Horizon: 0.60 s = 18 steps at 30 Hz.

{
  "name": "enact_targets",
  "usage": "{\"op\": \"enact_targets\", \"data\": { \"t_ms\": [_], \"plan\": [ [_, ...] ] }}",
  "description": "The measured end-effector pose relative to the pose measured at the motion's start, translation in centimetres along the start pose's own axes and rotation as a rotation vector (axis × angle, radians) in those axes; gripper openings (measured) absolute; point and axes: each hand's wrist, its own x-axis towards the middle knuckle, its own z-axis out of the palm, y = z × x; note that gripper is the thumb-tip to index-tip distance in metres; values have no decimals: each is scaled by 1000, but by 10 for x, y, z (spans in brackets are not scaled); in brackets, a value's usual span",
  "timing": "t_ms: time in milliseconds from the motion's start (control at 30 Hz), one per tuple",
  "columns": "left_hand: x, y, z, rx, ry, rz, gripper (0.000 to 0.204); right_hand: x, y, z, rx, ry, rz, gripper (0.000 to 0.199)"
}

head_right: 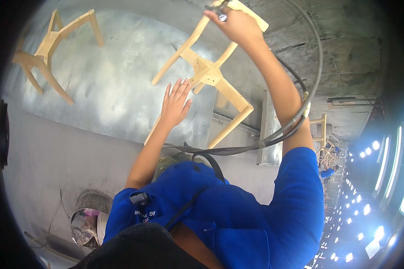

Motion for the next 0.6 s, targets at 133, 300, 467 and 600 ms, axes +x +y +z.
{"op": "enact_targets", "data": {
  "t_ms": [133, 300, 467, 600],
  "plan": [
    [-6, 0, -2, 79, -67, -23, 57, 0, 12, -37, -20, 299, -21, 78],
    [-13, 12, -4, 182, -73, -81, 54, -37, 43, -23, 131, 328, -23, 70],
    [-33, 24, -8, 156, -163, -106, 50, -162, 101, 38, 710, 7, 271, 46],
    [-67, 30, -8, 136, -241, -123, 55, -294, 125, 98, 987, 57, 723, 56]
  ]
}}
